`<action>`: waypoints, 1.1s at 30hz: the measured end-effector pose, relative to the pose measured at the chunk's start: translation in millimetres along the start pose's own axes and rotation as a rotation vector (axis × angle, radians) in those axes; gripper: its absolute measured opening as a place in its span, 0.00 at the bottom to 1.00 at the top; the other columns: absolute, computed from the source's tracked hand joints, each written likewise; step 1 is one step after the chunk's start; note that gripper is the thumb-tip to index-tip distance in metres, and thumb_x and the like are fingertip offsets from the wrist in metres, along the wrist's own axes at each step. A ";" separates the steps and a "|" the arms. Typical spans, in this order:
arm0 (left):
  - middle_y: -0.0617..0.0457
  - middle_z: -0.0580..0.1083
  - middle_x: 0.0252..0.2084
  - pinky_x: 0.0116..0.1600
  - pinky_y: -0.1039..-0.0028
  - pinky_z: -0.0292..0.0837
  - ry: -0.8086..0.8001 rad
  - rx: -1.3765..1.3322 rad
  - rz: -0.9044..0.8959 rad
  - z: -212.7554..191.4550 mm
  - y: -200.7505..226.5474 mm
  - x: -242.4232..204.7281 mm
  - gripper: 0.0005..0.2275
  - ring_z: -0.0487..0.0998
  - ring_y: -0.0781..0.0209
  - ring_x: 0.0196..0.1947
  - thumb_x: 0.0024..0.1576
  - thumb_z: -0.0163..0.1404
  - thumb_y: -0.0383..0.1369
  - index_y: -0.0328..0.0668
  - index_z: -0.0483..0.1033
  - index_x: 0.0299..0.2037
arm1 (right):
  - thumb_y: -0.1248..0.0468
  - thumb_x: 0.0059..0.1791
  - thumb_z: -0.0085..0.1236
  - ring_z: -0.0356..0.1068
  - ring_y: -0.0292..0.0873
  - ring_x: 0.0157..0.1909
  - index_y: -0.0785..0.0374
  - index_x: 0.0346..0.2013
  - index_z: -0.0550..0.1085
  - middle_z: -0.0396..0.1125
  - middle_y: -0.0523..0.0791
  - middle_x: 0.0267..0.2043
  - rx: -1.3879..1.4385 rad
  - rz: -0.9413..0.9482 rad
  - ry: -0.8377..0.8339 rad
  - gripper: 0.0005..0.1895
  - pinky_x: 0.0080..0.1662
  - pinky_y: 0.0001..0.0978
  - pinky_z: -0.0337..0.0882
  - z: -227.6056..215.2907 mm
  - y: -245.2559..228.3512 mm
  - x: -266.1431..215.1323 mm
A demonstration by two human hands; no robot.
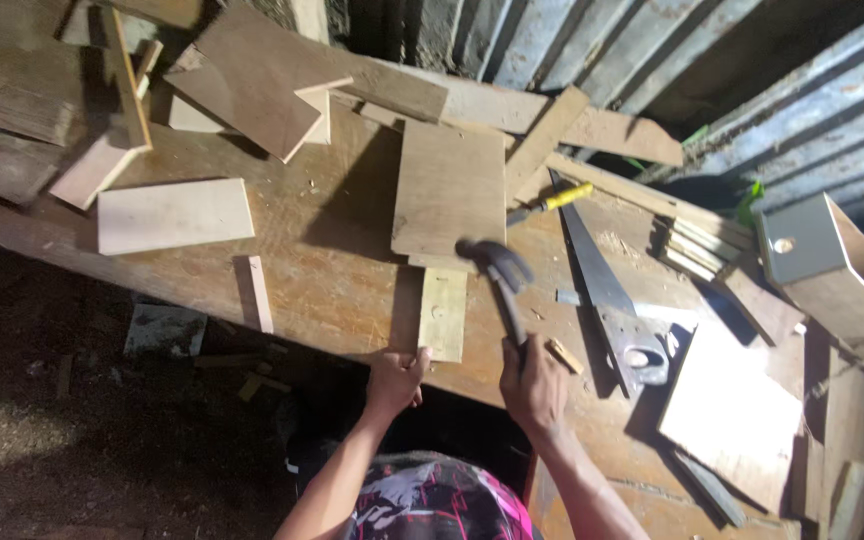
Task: The person assembles a small wooden structure by hammering nails into wooden pieces on a workbench. They repeatedly position pieces, insert nails, and strike them with a hammer, occasionally adjusting the wood to align components.
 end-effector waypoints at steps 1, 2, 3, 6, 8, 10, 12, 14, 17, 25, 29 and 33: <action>0.49 0.71 0.09 0.20 0.69 0.71 0.008 -0.026 0.030 0.9 0.8 0.6 0.27 0.76 0.60 0.10 0.60 0.51 0.49 0.34 0.72 0.14 | 0.60 0.52 0.55 0.71 0.62 0.24 0.64 0.37 0.69 0.69 0.55 0.22 0.042 -0.025 0.057 0.10 0.26 0.52 0.67 -6.7 3.8 0.0; 0.49 0.70 0.09 0.19 0.68 0.70 0.016 -0.052 0.061 1.7 2.2 1.5 0.27 0.76 0.60 0.10 0.60 0.51 0.48 0.34 0.71 0.14 | 0.61 0.53 0.54 0.71 0.62 0.25 0.65 0.38 0.68 0.68 0.55 0.22 0.084 -0.050 0.114 0.09 0.27 0.52 0.67 -12.5 7.1 -0.5; 0.49 0.71 0.09 0.21 0.70 0.71 0.017 -0.012 0.016 0.4 2.7 3.8 0.27 0.76 0.61 0.10 0.60 0.51 0.49 0.35 0.73 0.14 | 0.62 0.54 0.53 0.71 0.62 0.26 0.65 0.39 0.67 0.68 0.55 0.23 0.132 -0.084 0.170 0.08 0.27 0.51 0.66 -14.3 7.3 1.1; 0.48 0.72 0.09 0.22 0.72 0.72 0.010 0.043 -0.075 0.7 0.0 5.0 0.25 0.76 0.61 0.10 0.60 0.51 0.49 0.37 0.75 0.16 | 0.65 0.53 0.50 0.69 0.58 0.22 0.64 0.39 0.66 0.68 0.51 0.21 0.156 -0.084 0.281 0.05 0.27 0.50 0.66 -7.4 8.5 -5.8; 0.48 0.72 0.10 0.21 0.71 0.72 0.013 -0.004 -0.065 0.9 -1.4 3.1 0.25 0.75 0.61 0.10 0.59 0.51 0.48 0.36 0.75 0.16 | 0.65 0.53 0.49 0.69 0.61 0.23 0.66 0.47 0.70 0.69 0.56 0.25 0.061 -0.219 0.199 0.10 0.26 0.51 0.67 7.0 1.5 -13.7; 0.49 0.72 0.10 0.21 0.70 0.71 0.021 0.036 -0.027 0.0 0.2 6.5 0.26 0.75 0.60 0.10 0.59 0.52 0.49 0.35 0.75 0.16 | 0.62 0.53 0.50 0.70 0.62 0.24 0.66 0.47 0.71 0.70 0.57 0.25 -0.069 -0.162 0.007 0.11 0.27 0.52 0.67 21.4 1.1 -12.0; 0.49 0.73 0.10 0.21 0.70 0.71 0.022 0.051 -0.038 -1.7 -2.5 -0.2 0.25 0.76 0.60 0.10 0.58 0.52 0.50 0.36 0.77 0.17 | 0.56 0.56 0.53 0.71 0.63 0.24 0.63 0.38 0.69 0.70 0.56 0.21 -0.226 0.100 -0.316 0.12 0.28 0.55 0.67 28.9 5.7 -16.5; 0.49 0.73 0.11 0.22 0.70 0.72 0.002 0.043 -0.068 3.4 -2.4 5.9 0.23 0.76 0.61 0.11 0.57 0.53 0.49 0.38 0.78 0.19 | 0.55 0.54 0.54 0.71 0.64 0.23 0.62 0.43 0.70 0.70 0.57 0.20 -0.197 0.186 -0.306 0.13 0.27 0.56 0.67 16.9 13.3 -13.7; 0.48 0.73 0.10 0.23 0.72 0.74 -0.004 0.045 -0.139 -1.3 -0.7 5.8 0.25 0.77 0.61 0.11 0.59 0.51 0.51 0.36 0.77 0.18 | 0.56 0.54 0.54 0.71 0.63 0.23 0.64 0.40 0.69 0.69 0.56 0.20 -0.022 0.119 -0.127 0.12 0.26 0.55 0.67 -7.8 4.8 -9.9; 0.48 0.73 0.11 0.23 0.70 0.75 -0.018 0.057 -0.077 -1.3 1.7 6.9 0.27 0.78 0.60 0.11 0.60 0.48 0.52 0.35 0.75 0.17 | 0.58 0.55 0.51 0.68 0.65 0.22 0.72 0.48 0.67 0.67 0.60 0.22 -0.056 -0.014 0.219 0.17 0.25 0.55 0.65 0.4 -2.9 -12.9; 0.50 0.72 0.10 0.23 0.70 0.73 -0.022 0.130 -0.061 2.1 -6.3 5.2 0.27 0.77 0.61 0.11 0.60 0.49 0.52 0.37 0.76 0.16 | 0.56 0.55 0.51 0.69 0.65 0.22 0.62 0.40 0.69 0.68 0.57 0.19 -0.080 0.103 -0.238 0.11 0.26 0.59 0.64 35.2 -2.2 -17.9; 0.51 0.71 0.10 0.21 0.69 0.72 -0.012 0.007 0.000 0.5 -1.5 1.0 0.27 0.77 0.60 0.11 0.60 0.50 0.50 0.35 0.75 0.15 | 0.56 0.54 0.52 0.69 0.64 0.21 0.62 0.40 0.68 0.69 0.56 0.17 0.004 0.193 -0.255 0.12 0.26 0.55 0.65 18.7 -6.9 -12.6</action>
Point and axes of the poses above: each hand's wrist, its own x-axis towards the middle knuckle, its own z-axis out of the palm, y = z × x, the point moved 3 cm from there along x, towards the middle knuckle
